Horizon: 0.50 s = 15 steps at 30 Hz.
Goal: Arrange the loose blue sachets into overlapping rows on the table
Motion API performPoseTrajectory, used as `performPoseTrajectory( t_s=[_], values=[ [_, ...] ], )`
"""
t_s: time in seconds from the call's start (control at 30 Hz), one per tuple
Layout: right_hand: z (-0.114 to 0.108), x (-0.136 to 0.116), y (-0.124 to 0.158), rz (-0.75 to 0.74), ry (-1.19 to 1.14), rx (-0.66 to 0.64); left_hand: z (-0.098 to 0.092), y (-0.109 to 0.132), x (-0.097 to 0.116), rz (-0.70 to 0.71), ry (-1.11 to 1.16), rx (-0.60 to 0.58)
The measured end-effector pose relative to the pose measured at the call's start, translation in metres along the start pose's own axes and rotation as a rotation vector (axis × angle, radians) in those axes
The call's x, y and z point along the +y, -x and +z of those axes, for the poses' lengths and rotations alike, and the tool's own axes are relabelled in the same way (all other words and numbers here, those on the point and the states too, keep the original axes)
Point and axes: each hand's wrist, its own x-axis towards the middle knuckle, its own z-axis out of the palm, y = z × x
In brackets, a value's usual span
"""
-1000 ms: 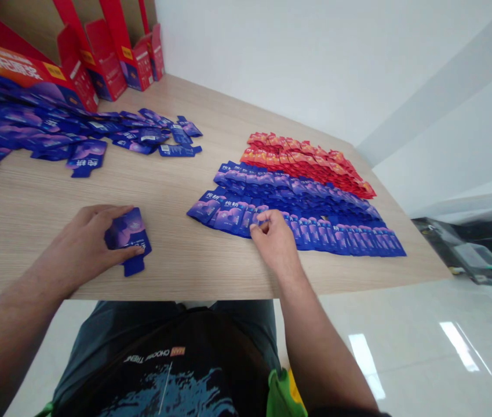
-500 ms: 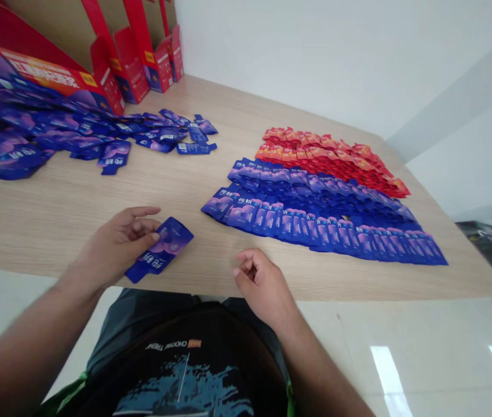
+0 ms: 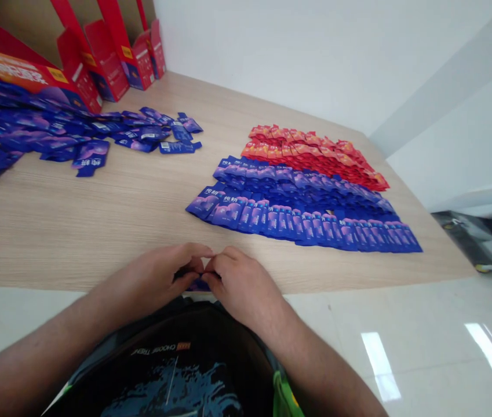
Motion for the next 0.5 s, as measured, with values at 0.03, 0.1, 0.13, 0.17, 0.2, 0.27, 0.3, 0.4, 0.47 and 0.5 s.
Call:
performPoseTrajectory(
  t_s=[0.03, 0.1, 0.13, 0.17, 0.2, 0.27, 0.3, 0.4, 0.47, 0.5],
  values=[
    [0.001, -0.001, 0.001, 0.021, 0.022, -0.035, 0.002, 0.0, 0.002, 0.028, -0.036, -0.011],
    [0.004, 0.001, 0.004, 0.046, 0.038, -0.088, 0.003, 0.001, 0.003, 0.099, -0.099, 0.007],
    [0.005, 0.003, 0.007, 0.048, 0.025, -0.097, 0.002, 0.003, 0.001, 0.144, -0.129, 0.053],
    [0.005, 0.007, 0.01, 0.047, -0.005, -0.089, 0.0, 0.006, -0.002, 0.187, -0.157, 0.126],
    [0.005, 0.012, 0.014, 0.045, -0.052, -0.064, -0.004, 0.01, -0.006, 0.221, -0.182, 0.222],
    [0.001, 0.027, 0.022, 0.073, -0.186, 0.028, -0.015, 0.018, -0.017, 0.208, -0.215, 0.437],
    [-0.002, 0.037, 0.025, 0.112, -0.265, 0.092, -0.02, 0.022, -0.025, 0.155, -0.216, 0.54],
    [-0.015, 0.066, 0.026, 0.31, -0.481, 0.317, -0.035, 0.026, -0.051, -0.112, -0.173, 0.707],
    [-0.025, 0.083, 0.016, 0.435, -0.582, 0.457, -0.04, 0.024, -0.067, -0.261, -0.149, 0.666],
    [-0.03, 0.089, 0.009, 0.479, -0.614, 0.506, -0.042, 0.022, -0.073, -0.306, -0.149, 0.619]
  ],
)
